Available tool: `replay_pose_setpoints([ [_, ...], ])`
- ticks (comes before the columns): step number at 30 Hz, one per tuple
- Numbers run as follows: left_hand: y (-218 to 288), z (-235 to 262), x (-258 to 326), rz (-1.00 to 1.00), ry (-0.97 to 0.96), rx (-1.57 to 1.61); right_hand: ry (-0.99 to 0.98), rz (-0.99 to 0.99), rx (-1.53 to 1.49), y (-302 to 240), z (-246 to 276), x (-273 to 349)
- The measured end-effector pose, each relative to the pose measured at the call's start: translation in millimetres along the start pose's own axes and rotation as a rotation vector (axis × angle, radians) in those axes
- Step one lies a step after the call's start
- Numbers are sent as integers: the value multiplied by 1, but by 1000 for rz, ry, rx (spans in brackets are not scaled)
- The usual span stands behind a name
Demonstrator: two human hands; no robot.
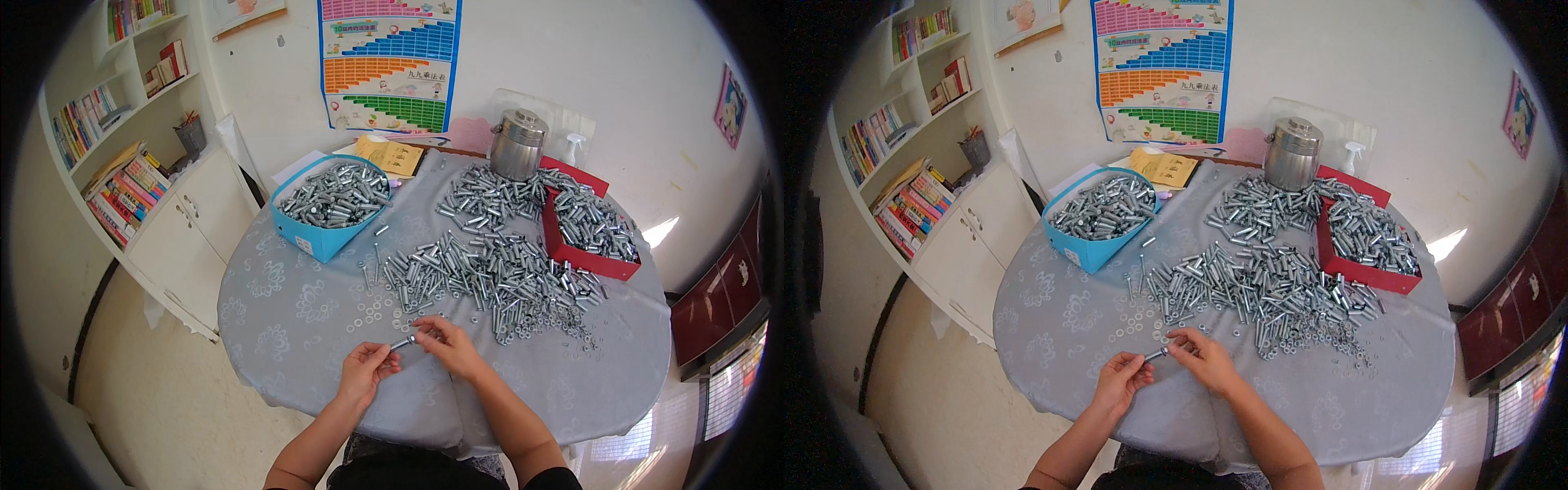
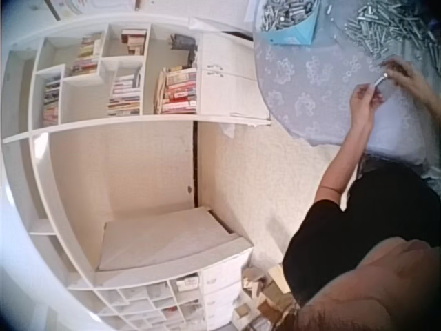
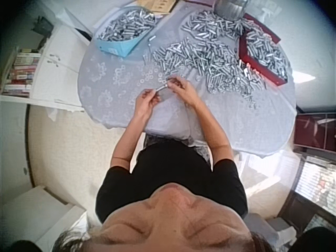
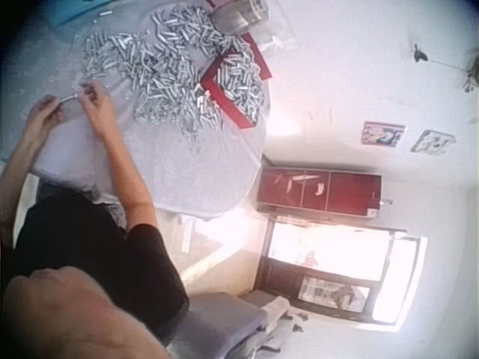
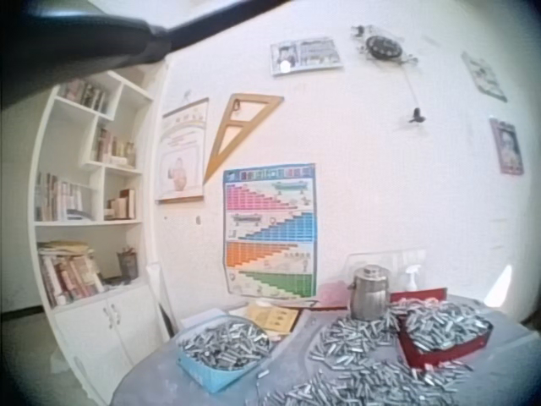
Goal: The person repeatedly picks up bolts and washers from a table and threads the washers onto the bolts by hand. The assembled fasteners are placed into a blue basket on the left side of the table. The person continues this repetitive assembly process throughout the clip.
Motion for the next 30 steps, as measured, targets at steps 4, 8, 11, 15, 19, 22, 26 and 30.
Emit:
replay_pose_setpoints([
  [4, -1, 1, -1, 1, -5, -12, -94, -87, 136, 10, -2, 0],
  [8, -1, 0, -1, -4, -7, -6, 33, 13, -150, -5, -1, 1],
  [11, -1, 1, -2, -11, -5, -10, -62, 13, 20, -5, -7, 2],
  [15, 7, 1, -4, -49, 44, -37, 6, -118, 14, 15, 2, 2],
  [19, 59, 9, -26, -210, 148, -89, 143, -108, -138, 21, 18, -1],
  [22, 124, 23, -58, -436, 259, -127, 189, -124, -160, 24, 22, -2],
  [26, 221, 34, -101, -706, 274, -232, 167, -112, -148, 20, 18, -4],
  [30, 256, 28, -114, -855, 422, -652, 161, -93, -143, 17, 20, -3],
])
Point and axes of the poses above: each hand's wrist, its own x-axis away from the middle knuckle, its own z-axis out of the back of the hand, y = z × x, the point moved 8 cm from there along -x, towards the middle knuckle, and after that the axes turned 7 degrees about z, right-handed, at the moved point
